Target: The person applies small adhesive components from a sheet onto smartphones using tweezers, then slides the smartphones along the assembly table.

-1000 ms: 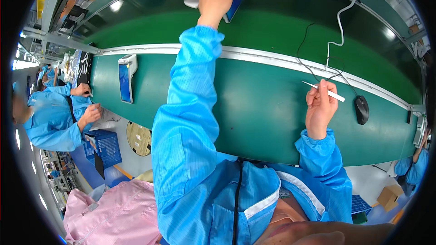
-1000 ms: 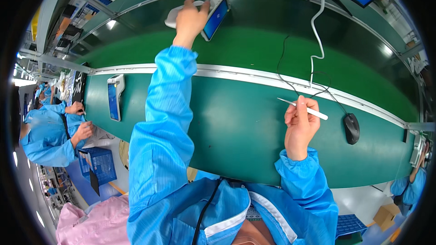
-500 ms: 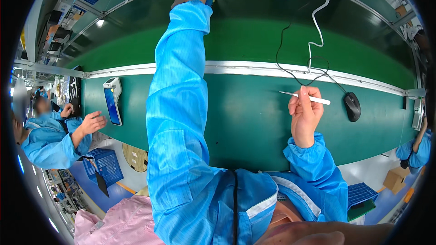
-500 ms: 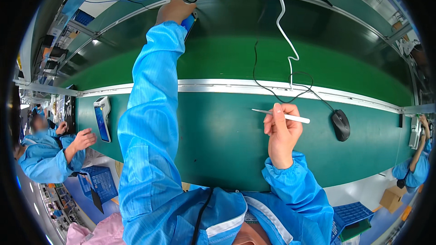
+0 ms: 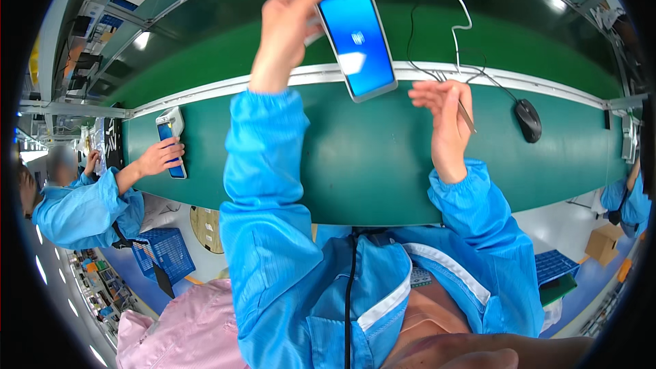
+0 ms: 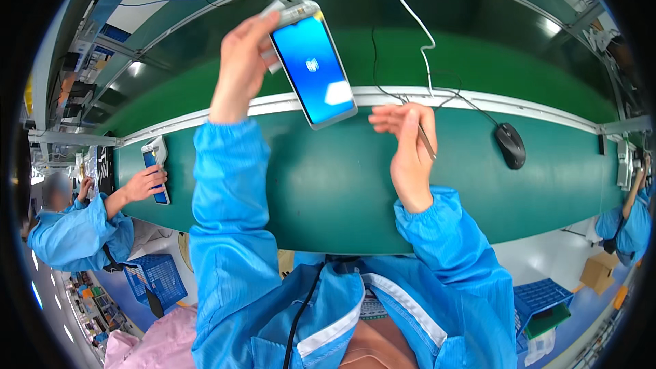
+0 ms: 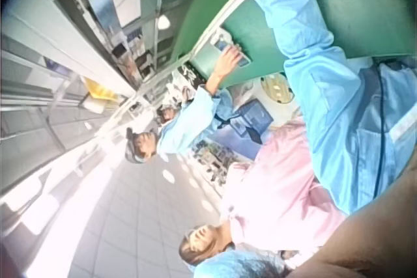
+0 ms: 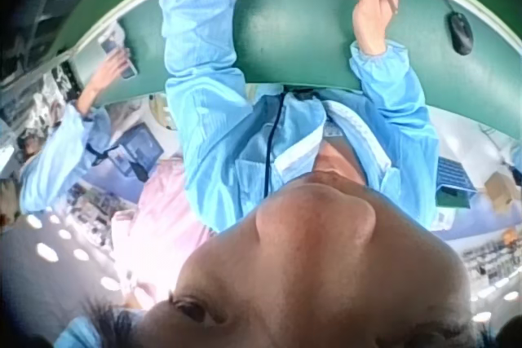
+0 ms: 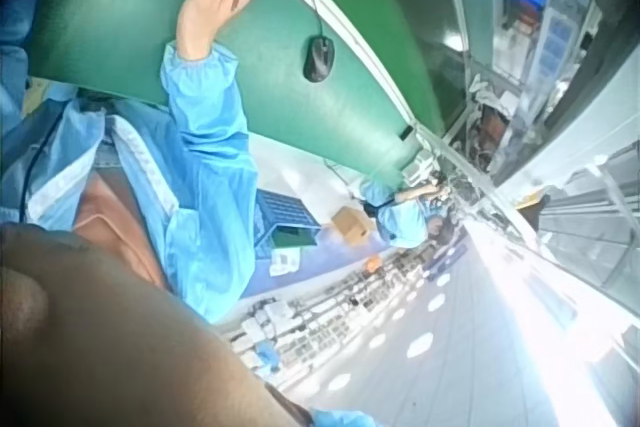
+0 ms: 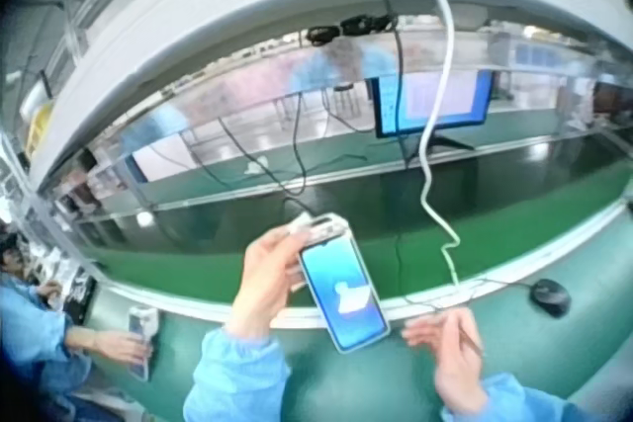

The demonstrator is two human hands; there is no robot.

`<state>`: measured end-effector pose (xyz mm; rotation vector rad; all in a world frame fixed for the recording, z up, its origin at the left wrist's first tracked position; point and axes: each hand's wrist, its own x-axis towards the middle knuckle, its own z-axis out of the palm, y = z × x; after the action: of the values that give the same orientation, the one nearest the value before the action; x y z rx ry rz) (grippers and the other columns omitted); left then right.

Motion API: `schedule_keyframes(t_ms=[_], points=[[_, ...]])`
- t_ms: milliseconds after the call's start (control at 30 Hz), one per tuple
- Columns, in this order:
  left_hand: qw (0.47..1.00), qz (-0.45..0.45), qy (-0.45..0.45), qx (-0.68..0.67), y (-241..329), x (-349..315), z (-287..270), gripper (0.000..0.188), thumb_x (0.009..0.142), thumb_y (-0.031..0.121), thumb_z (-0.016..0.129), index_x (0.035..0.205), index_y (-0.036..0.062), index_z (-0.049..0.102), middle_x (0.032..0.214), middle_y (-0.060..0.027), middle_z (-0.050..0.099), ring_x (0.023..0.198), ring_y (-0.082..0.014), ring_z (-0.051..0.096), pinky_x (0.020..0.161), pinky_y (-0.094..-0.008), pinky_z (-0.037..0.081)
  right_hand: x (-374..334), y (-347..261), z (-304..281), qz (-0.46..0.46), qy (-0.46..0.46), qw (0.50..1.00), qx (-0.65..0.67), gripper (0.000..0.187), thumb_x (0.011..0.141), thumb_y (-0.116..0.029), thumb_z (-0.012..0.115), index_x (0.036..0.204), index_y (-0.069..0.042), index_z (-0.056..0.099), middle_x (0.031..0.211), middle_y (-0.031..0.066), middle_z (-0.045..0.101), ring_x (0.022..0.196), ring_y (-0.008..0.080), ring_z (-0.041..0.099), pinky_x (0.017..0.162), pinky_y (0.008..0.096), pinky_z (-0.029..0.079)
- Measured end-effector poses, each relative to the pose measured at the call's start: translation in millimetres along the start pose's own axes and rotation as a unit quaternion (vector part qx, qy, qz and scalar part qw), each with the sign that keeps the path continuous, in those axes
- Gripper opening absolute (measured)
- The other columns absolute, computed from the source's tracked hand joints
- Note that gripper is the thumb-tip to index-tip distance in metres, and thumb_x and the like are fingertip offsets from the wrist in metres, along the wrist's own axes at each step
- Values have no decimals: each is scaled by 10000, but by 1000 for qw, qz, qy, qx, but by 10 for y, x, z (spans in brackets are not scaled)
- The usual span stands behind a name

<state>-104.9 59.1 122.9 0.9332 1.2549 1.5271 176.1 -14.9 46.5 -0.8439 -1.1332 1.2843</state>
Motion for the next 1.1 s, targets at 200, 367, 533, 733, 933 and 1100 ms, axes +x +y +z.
schedule_keyframes(t_ms=[200,367,533,733,933,1100], points=[[992,-95,-33,-74,-438,-1081,256,578,976,203,750,1438,-50,512,1220,-139,737,1071,-213,725,842,-377,619,-106,-23,168,71,-42,997,2,275,1158,-317,398,1203,-48,434,1338,216,639,1089,262,698,853,359,573],[993,-77,-43,-83,-616,-1231,276,547,977,152,744,1436,-32,509,1308,-160,689,1113,-204,703,854,-358,618,-233,17,152,94,-29,995,-31,219,1141,-268,466,1156,-49,460,1275,179,656,1023,176,682,779,286,554],[992,-96,-34,-69,-790,-1215,290,554,965,115,749,1427,-48,490,1351,-192,656,1136,-228,692,951,-356,579,-255,148,99,33,-44,997,-60,144,1096,-154,568,1133,-49,475,1230,163,659,956,132,668,726,274,546],[994,-66,-33,-77,-883,-1206,284,537,968,93,733,1425,-47,488,1400,-203,641,1205,-234,665,1032,-348,530,-264,243,53,27,-45,992,-114,177,1056,-109,628,1129,-38,482,1239,173,663,932,141,686,721,277,561],[999,-26,-11,-39,-978,-1179,301,513,974,46,711,1426,-49,489,1402,-223,640,1276,-260,638,1050,-365,531,-249,208,50,60,-53,989,-122,165,1050,-80,620,1133,-31,486,1244,171,665,924,134,689,731,275,567],[1000,26,10,10,-1021,-1182,283,482,972,9,702,1410,-46,508,1369,-217,656,1252,-248,649,1047,-344,528,-255,187,46,73,-63,990,-106,156,1058,-93,609,1143,-32,493,1241,160,669,919,136,693,728,282,566]])
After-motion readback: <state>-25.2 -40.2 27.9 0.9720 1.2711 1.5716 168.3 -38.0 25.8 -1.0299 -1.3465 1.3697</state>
